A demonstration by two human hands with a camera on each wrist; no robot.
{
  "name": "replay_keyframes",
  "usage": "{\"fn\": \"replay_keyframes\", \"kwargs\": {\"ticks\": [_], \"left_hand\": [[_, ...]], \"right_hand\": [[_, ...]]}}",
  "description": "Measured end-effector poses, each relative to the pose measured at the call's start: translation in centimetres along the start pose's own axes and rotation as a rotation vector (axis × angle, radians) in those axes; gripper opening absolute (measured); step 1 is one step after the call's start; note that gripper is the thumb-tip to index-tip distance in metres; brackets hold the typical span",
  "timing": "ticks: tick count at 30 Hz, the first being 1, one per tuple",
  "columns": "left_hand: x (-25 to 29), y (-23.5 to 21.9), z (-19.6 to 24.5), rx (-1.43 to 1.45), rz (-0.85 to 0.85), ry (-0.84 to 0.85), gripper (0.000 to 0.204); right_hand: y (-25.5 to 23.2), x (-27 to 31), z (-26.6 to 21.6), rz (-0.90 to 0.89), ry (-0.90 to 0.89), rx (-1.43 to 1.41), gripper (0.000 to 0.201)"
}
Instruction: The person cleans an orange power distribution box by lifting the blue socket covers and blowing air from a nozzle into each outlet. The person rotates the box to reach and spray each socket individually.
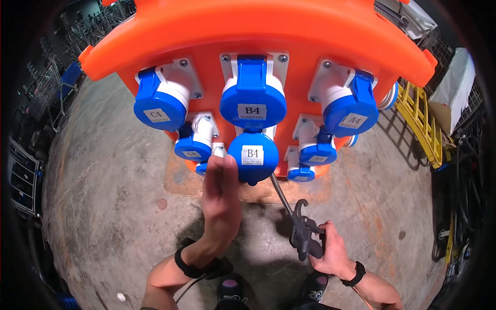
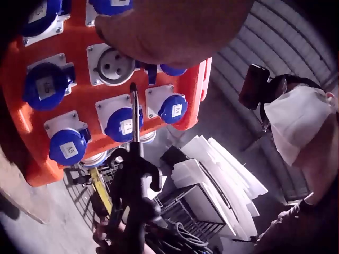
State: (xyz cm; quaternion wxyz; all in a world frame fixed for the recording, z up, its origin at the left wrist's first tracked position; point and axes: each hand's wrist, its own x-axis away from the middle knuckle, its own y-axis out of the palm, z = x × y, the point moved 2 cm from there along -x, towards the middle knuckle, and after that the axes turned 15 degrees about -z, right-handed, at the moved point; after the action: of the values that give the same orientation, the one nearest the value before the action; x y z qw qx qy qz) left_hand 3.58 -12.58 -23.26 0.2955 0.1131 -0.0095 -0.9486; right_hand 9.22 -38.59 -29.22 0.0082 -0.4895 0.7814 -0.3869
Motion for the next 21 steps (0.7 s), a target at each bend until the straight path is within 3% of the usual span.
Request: {"fn": "replay_keyframes", "kwargs": {"ticks": [3, 7, 10, 14, 18, 21], "left_hand": [[-0.2, -0.4, -0.6, 0.015, -0.003, 0.02, 0.022], [-0.5, -0.4, -2.0, -0.05, -0.127, 0.084, 0.026], [-0.1, 1.0, -1.9, -0.223, -0.058, 0.155, 0.037], [-0.4, 1.2, -1.5, -0.21, -0.053, 0.217, 0.041], [-1.0, -0.7, -1.4, -0.065, -0.083, 0.041, 0.025], [-1.6, -1.1, -0.9, -0.063, -0.129, -0.064, 0.029]], "right_hand": [[0.2, -0.7, 0.7, 0.099, -0.114, 0.107, 0.055], [-0.1, -1.7, 0.2, 0.058, -0.089, 0.143, 0.057], [-0.2, -2.9, -0.2, 0.132, -0.093, 0.126, 0.061], [-0.2, -3.4, -0.6, 0.214, -0.139, 0.149, 0.059], [1.0, -1.9, 1.7, 0.25, -0.044, 0.093, 0.055], [2.0, -0.5, 2.3, 0.199, 0.017, 0.069, 0.055]]}}
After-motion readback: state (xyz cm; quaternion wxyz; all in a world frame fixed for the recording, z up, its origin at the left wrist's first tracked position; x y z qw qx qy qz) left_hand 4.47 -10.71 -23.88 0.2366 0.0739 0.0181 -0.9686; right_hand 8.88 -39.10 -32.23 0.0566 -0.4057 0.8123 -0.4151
